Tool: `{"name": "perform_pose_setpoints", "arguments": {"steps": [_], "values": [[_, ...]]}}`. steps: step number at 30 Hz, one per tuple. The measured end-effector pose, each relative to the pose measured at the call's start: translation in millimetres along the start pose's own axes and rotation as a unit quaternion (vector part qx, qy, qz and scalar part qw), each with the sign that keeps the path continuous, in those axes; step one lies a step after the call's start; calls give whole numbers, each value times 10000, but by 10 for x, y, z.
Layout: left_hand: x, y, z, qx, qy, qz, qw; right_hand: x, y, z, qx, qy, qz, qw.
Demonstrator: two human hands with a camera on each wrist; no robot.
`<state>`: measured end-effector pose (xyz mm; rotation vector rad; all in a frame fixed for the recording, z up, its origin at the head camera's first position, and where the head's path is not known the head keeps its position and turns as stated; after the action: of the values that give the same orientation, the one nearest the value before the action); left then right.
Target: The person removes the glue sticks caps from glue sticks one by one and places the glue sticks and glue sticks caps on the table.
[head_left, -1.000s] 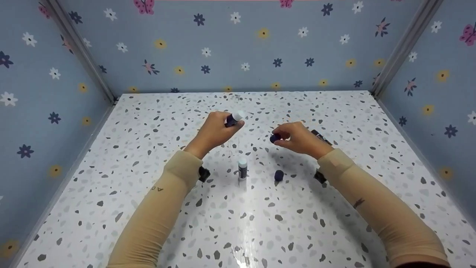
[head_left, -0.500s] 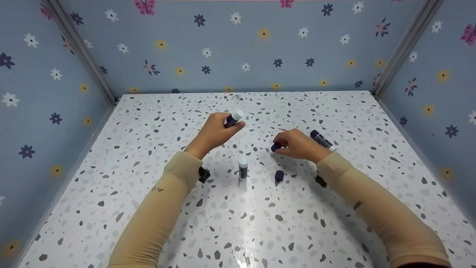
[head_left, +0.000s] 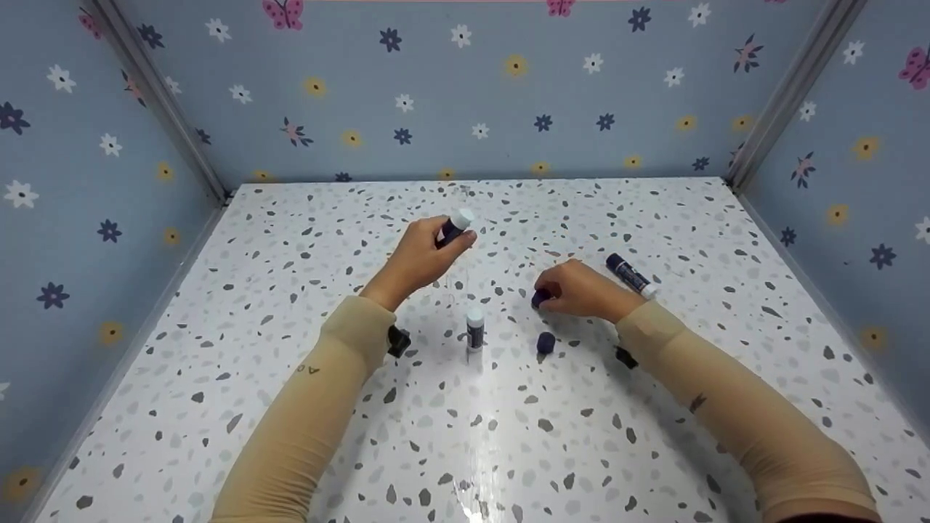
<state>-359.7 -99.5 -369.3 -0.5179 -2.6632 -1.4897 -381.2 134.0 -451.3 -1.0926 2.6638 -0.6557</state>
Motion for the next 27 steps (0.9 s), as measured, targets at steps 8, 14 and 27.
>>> {"name": "perform_pose_setpoints", "arguments": {"steps": [8, 14, 27], "values": [[-13, -32, 14, -190, -130, -67, 9997, -6, -2, 22, -13, -36, -91, 10000], [-28, -66, 43, -296, -263, -122, 9991, -2, -16, 28, -52, 12, -154, 9999], [18, -82, 61, -606, -330, 9, 9976, 7, 12, 44, 49, -142, 77, 9999]]}}
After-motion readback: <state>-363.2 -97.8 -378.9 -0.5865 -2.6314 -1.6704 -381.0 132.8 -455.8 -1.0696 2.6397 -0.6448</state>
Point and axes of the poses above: each hand's wrist, its own x-axis towards the middle knuckle, its own z-axis out of the palm, y = z × x, the point moved 8 cm from there along x, towards the middle knuckle, and after that the axes turned 5 degrees about -z, right-handed, at the moved point
